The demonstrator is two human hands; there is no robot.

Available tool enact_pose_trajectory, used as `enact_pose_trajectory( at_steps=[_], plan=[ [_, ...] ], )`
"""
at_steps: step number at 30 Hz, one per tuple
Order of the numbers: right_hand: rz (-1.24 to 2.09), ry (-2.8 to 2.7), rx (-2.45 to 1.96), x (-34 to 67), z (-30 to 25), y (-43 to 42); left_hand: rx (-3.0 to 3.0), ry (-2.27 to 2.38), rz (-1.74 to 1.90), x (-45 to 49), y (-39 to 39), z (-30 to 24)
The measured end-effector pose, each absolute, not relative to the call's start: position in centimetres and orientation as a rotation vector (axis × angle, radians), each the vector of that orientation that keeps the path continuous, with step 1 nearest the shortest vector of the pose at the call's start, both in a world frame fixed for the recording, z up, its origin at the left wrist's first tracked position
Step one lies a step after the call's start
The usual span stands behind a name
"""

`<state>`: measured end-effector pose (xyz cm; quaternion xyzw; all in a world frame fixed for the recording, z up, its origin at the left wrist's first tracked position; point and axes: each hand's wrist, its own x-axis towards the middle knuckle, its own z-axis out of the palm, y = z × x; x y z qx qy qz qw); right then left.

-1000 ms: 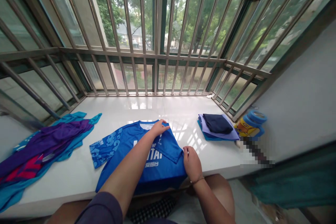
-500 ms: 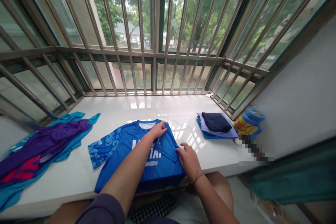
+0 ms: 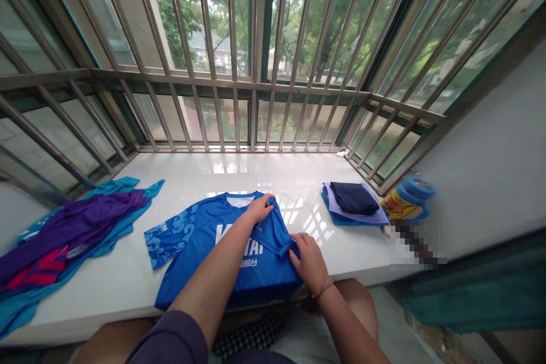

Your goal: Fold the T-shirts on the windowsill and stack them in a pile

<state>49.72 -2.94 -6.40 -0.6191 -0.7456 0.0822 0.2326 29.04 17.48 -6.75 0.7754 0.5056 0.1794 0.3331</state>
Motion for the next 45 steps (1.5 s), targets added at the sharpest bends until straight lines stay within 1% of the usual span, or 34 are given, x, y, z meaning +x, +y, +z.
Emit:
enact_pose_trajectory(
  at_steps=[7,14,19,26,31,35,40,45],
  plan=[
    [0.245,-1.948,-1.816,50.1,-7.3,-1.3,2.029,1.319,0.420,29.0,17.3,-6.4],
    [0.183,-1.962,-1.737,50.1,-8.6,-1.2,2.129,1.246,0.192,28.3,18.3,-4.2],
    [0.173,-1.931,-1.705,50.1,-9.0,-1.5,2.224,1.253,0.121,28.9,18.5,-3.4],
    [0.187,-1.908,-1.585,49.8,-8.3,-1.9,2.314,1.331,0.123,30.1,17.6,-4.0],
    [0.193,-1.920,-1.601,49.7,-8.2,-1.9,2.425,1.349,0.186,30.5,16.7,-4.0],
    [0.192,-1.917,-1.608,49.8,-8.3,-2.0,2.530,1.296,0.170,30.7,16.1,-4.0],
    [0.142,-1.896,-1.672,49.5,-8.0,-2.2,2.579,1.327,0.148,31.5,15.6,-4.1],
    [0.035,-1.927,-1.723,49.3,-8.0,-2.1,2.532,1.470,0.196,31.9,13.8,-3.8]
  ],
)
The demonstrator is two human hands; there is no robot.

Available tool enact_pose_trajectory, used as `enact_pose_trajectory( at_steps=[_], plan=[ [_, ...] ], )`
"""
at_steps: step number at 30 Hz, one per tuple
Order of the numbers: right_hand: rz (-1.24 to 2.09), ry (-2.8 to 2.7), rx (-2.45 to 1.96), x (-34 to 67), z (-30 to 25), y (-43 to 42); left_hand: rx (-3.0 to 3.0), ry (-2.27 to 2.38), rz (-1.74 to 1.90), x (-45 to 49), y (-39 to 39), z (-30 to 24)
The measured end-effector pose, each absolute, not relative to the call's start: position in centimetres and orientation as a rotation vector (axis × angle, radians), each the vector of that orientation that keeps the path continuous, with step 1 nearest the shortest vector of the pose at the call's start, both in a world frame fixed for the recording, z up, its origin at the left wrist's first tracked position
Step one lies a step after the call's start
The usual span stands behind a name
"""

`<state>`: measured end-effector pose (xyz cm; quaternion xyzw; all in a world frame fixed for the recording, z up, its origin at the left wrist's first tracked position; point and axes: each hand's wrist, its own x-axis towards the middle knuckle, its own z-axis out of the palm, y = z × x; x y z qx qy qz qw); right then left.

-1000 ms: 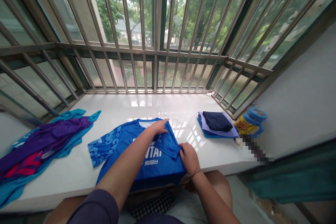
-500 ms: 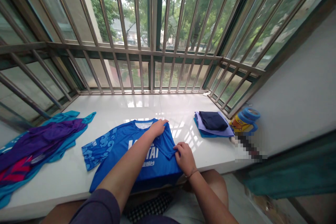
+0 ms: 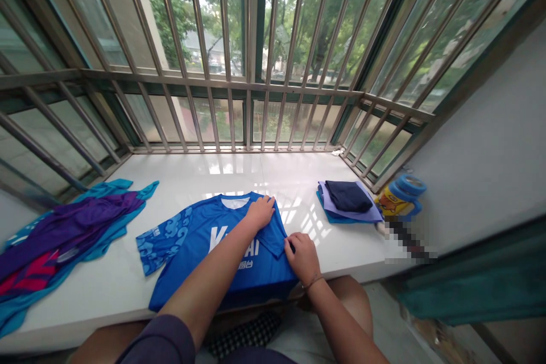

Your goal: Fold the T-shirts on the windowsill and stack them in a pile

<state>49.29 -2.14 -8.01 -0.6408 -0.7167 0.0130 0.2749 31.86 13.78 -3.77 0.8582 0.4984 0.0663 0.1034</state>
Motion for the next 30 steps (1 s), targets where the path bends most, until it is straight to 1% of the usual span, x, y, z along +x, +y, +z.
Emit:
enact_pose_trajectory(
  at_steps=[4,9,13,15,17,20,21,23,25,28,30],
  plan=[
    [0.010,-1.974,-1.749,49.5,-8.4,-1.8,2.514,1.508,0.264,29.9,10.2,-4.0],
    [0.015,-2.011,-1.738,49.8,-8.8,-1.3,2.446,1.459,0.377,26.0,3.6,-6.3],
    [0.023,-2.029,-1.758,50.0,-8.8,-1.2,2.376,1.572,0.511,21.6,0.0,-7.4],
    [0.029,-2.036,-1.769,50.1,-8.8,-1.1,2.303,1.781,0.612,18.0,-0.8,-7.0],
    [0.040,-2.033,-1.763,50.2,-8.8,-1.1,2.156,2.116,0.657,13.4,-1.1,-6.3],
    [0.052,-2.018,-1.741,50.3,-8.9,-1.0,1.773,2.625,0.538,5.9,-1.1,-5.4],
    [0.052,-2.017,-1.733,50.3,-9.0,-1.0,1.642,2.695,0.459,3.7,-1.0,-5.3],
    [0.045,-2.017,-1.722,50.4,-9.1,-1.0,1.489,2.660,0.360,0.4,-0.5,-5.4],
    [0.034,-2.016,-1.715,50.4,-9.1,-1.0,1.484,2.532,0.343,-1.3,0.5,-5.6],
    [0.022,-2.008,-1.716,50.4,-9.2,-0.9,1.548,2.440,0.396,-0.7,2.1,-5.4],
    [0.021,-2.008,-1.713,50.4,-9.2,-0.9,1.613,2.404,0.531,1.4,2.5,-4.8]
  ],
)
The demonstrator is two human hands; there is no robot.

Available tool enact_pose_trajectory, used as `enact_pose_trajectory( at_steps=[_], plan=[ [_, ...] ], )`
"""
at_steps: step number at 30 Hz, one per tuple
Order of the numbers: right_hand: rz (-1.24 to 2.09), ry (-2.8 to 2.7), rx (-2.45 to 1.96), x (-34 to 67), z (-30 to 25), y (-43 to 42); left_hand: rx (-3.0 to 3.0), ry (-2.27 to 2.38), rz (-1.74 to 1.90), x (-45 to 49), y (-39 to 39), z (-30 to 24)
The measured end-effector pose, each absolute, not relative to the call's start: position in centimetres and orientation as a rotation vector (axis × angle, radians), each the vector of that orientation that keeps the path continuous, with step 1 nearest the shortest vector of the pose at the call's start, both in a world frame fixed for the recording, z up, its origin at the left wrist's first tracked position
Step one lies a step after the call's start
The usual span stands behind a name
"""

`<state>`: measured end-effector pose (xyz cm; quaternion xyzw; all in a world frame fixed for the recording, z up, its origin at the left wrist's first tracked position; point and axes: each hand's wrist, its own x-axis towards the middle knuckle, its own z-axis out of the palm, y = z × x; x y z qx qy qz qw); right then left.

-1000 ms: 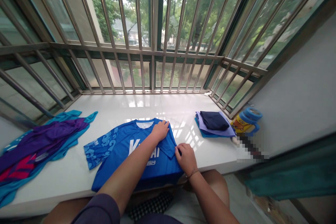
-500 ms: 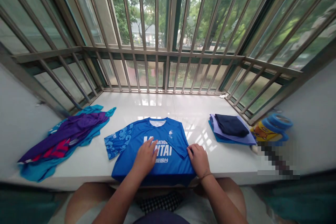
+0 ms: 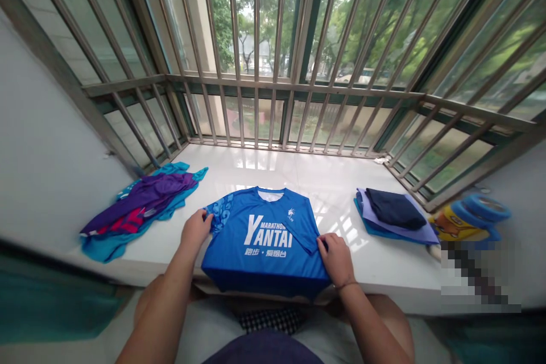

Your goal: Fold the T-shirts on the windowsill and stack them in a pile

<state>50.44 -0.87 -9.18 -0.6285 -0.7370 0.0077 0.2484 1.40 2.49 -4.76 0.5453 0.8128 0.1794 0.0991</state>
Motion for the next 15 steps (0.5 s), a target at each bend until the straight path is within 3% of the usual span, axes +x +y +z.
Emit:
enact_pose_trajectory(
  at_steps=[3,7,15],
  plan=[
    [0.021,-2.019,-1.696,50.5,-9.2,-0.8,1.938,2.052,0.780,5.8,1.2,-3.5],
    [0.031,-2.037,-1.691,50.7,-9.4,-0.7,2.278,1.535,0.727,9.6,-2.4,-3.7],
    [0.070,-2.043,-1.685,50.9,-9.6,-0.5,2.105,1.914,0.705,4.3,-5.3,-7.5]
  ],
)
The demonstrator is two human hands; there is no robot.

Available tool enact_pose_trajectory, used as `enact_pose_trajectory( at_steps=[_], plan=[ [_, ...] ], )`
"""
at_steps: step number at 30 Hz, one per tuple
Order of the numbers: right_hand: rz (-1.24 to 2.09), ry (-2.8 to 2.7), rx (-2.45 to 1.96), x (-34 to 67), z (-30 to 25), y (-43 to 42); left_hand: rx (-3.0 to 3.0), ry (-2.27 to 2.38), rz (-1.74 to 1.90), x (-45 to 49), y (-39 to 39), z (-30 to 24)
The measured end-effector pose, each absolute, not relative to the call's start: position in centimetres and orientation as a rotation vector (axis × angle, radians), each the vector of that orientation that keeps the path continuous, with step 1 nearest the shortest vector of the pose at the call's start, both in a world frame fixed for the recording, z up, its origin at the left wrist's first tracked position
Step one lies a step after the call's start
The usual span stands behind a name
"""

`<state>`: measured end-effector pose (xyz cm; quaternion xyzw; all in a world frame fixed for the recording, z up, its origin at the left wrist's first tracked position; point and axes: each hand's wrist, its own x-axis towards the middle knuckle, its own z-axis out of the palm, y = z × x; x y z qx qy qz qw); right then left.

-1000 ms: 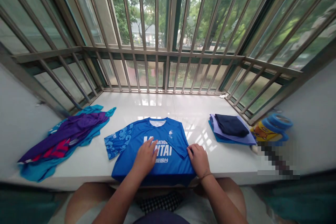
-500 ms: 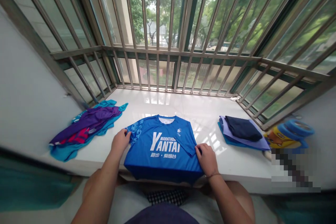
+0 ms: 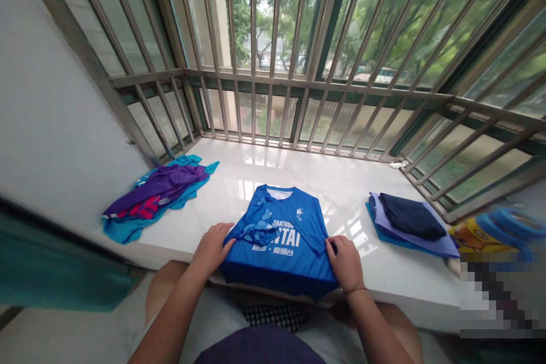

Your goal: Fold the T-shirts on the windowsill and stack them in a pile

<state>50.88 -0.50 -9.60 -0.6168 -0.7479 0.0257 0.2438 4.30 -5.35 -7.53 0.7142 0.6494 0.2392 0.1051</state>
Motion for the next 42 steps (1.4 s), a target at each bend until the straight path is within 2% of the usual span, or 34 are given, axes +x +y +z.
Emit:
enact_pose_trajectory(
  at_steps=[6,11,14,22,25,28,33,42],
  plan=[
    [0.083,-2.027,-1.691,50.9,-9.7,-0.5,2.211,1.711,0.582,5.3,-4.5,-6.4],
    [0.052,-2.023,-1.690,50.8,-9.7,-0.5,2.174,1.981,0.476,4.8,-3.3,-7.0],
    [0.048,-2.024,-1.687,50.7,-9.7,-0.5,2.051,2.098,0.579,3.0,-2.7,-7.4],
    [-0.007,-1.981,-1.705,49.4,-7.6,-0.9,2.043,1.789,0.893,1.3,-2.7,-8.3],
    [-0.013,-2.032,-1.607,45.3,-5.5,-0.2,1.992,1.763,0.951,1.2,-3.1,-8.6],
    [0.176,-2.249,-1.476,38.5,-3.6,2.2,1.962,1.743,0.976,1.1,-3.2,-8.8],
    [0.413,-2.382,-1.696,27.8,-2.8,8.2,1.957,1.711,1.042,1.2,-3.2,-9.2],
    [0.603,-2.341,-1.658,22.1,-3.9,15.4,1.978,1.674,1.038,1.5,-3.4,-8.5]
  ],
)
